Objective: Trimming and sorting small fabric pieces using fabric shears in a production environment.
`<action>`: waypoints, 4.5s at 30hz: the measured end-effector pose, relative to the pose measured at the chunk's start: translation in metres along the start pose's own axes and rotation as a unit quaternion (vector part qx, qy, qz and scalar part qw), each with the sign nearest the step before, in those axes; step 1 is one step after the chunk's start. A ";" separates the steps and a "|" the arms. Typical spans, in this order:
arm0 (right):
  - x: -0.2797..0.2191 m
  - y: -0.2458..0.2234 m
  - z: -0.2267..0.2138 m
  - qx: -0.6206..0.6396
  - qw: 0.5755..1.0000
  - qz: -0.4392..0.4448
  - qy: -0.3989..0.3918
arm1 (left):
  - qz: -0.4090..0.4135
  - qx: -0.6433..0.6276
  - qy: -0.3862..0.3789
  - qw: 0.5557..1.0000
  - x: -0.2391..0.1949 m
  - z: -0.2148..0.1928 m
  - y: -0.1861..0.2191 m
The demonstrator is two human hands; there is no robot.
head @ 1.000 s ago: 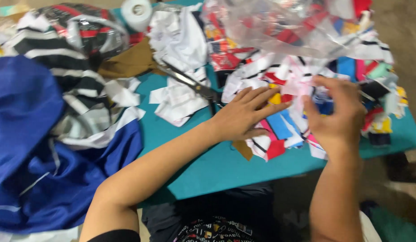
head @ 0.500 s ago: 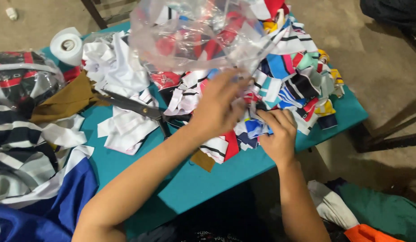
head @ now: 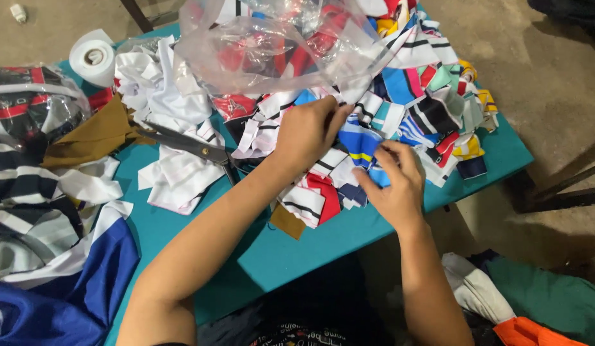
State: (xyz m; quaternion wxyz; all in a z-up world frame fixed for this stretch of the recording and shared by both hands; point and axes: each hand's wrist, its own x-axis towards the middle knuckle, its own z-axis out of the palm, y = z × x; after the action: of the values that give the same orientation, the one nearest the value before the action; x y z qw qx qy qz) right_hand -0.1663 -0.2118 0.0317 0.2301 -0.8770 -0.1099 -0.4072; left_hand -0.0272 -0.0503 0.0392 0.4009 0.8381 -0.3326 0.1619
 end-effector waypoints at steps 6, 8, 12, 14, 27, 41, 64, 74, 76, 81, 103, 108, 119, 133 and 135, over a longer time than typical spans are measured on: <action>-0.001 0.022 0.014 0.065 0.996 0.056 0.001 | 0.090 -0.101 -0.037 0.990 -0.012 -0.022 0.016; 0.009 0.026 0.019 0.055 0.997 0.057 0.027 | 0.127 -0.133 -0.063 0.981 -0.019 -0.024 0.017; 0.046 0.014 0.024 0.082 0.992 0.058 0.081 | 0.190 -0.137 -0.066 0.970 -0.027 -0.002 0.002; 0.062 0.004 0.028 0.094 0.992 0.038 0.077 | 0.163 -0.126 -0.063 0.976 -0.026 0.000 -0.010; 0.054 0.019 0.061 0.045 0.996 -0.003 0.074 | 0.224 -0.033 -0.119 0.967 -0.042 -0.033 -0.008; 0.058 0.006 0.053 -0.007 0.993 -0.051 0.109 | -0.077 -0.198 -0.066 0.975 -0.047 -0.075 -0.020; 0.059 0.013 0.070 0.011 0.992 -0.124 0.001 | -0.164 -0.258 0.375 0.875 -0.106 -0.155 -0.076; 0.094 -0.020 0.064 -0.166 0.950 -0.083 -0.250 | -0.153 -0.139 0.229 0.951 -0.150 -0.156 -0.091; 0.097 -0.040 0.058 -0.183 0.921 -0.020 -0.342 | -0.163 -0.154 0.191 0.956 -0.148 -0.163 -0.081; 0.106 -0.085 0.090 -0.063 0.967 -0.211 -0.126 | -0.108 -0.152 0.263 0.947 -0.154 -0.156 -0.091; 0.066 -0.151 0.185 0.280 0.932 -0.180 -0.143 | -0.008 -0.057 0.376 0.925 -0.146 -0.189 -0.092; 0.071 -0.150 0.180 0.278 0.942 -0.165 -0.089 | -0.049 -0.021 0.380 0.923 -0.142 -0.188 -0.086; 0.076 -0.146 0.175 0.293 0.939 -0.172 -0.046 | 0.072 -0.078 0.200 0.974 -0.145 -0.168 -0.067; 0.071 -0.131 0.177 0.124 0.973 -0.191 0.026 | -0.015 -0.075 0.284 0.956 -0.151 -0.170 -0.073; 0.069 -0.133 0.174 0.189 0.972 -0.141 -0.023 | 0.100 -0.078 0.248 0.960 -0.151 -0.163 -0.059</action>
State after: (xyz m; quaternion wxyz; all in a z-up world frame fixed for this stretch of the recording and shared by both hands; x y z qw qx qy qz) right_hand -0.0571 -0.0103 0.0278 0.3291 -0.8026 -0.3123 -0.3874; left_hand -0.0973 0.1688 0.0266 0.5163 0.7004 -0.3169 0.3775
